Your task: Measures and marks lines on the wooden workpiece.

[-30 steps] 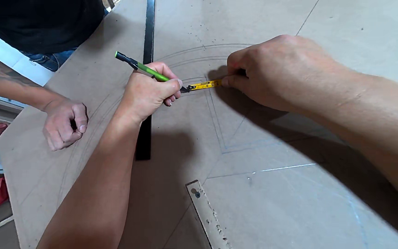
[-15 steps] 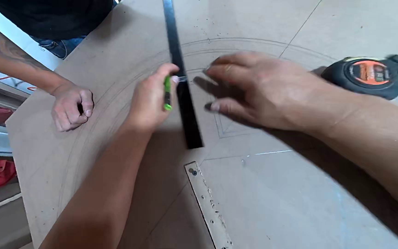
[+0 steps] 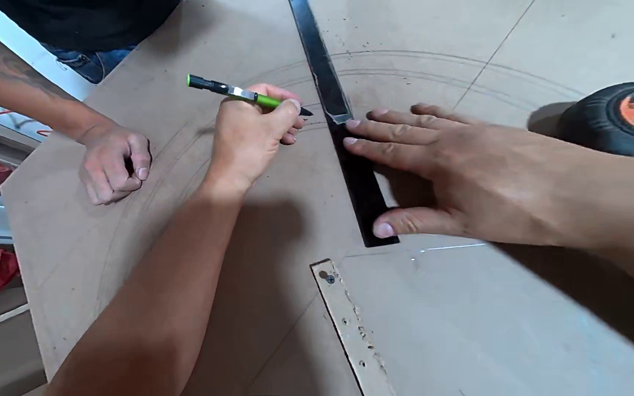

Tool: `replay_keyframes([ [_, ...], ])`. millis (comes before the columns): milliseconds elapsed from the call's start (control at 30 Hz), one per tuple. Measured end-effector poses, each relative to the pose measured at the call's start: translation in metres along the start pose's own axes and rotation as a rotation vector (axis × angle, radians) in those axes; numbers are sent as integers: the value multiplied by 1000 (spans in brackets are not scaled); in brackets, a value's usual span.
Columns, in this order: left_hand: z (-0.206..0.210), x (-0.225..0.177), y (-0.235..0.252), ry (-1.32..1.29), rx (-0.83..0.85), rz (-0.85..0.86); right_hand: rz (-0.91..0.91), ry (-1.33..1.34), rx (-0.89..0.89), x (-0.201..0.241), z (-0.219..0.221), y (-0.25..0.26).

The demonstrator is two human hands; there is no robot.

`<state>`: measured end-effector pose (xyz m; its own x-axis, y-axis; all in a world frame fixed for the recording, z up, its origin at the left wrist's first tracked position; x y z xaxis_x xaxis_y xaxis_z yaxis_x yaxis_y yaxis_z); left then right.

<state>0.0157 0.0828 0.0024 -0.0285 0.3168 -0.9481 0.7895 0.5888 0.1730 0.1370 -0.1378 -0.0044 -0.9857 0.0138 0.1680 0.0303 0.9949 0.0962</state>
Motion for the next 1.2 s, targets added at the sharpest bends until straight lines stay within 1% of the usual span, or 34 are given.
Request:
replay_keyframes([
  [167,1,-2,3,77,0,-30,23,26,-72,2,10,1],
  [333,3,-3,4,92,46,-42,10,38,-88,2,11,4],
  [567,7,-4,5,129,56,-16,24,41,-70,3,10,3],
  [733,8,-6,6,186,55,-31,24,55,-68,5,11,4],
  [1200,9,-9,5,216,44,-18,65,69,-27,9,9,6],
])
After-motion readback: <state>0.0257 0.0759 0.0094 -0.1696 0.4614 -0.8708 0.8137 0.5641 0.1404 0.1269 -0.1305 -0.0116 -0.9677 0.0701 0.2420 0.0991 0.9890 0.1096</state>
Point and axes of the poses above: each hand's wrist, its own y-axis towards the middle knuckle, its own z-axis out of the palm, x = y × z, the point moved 3 cm from there along y, towards the middle knuckle, and after that the axes turned 1 degree about z, right-handed, at the moved point
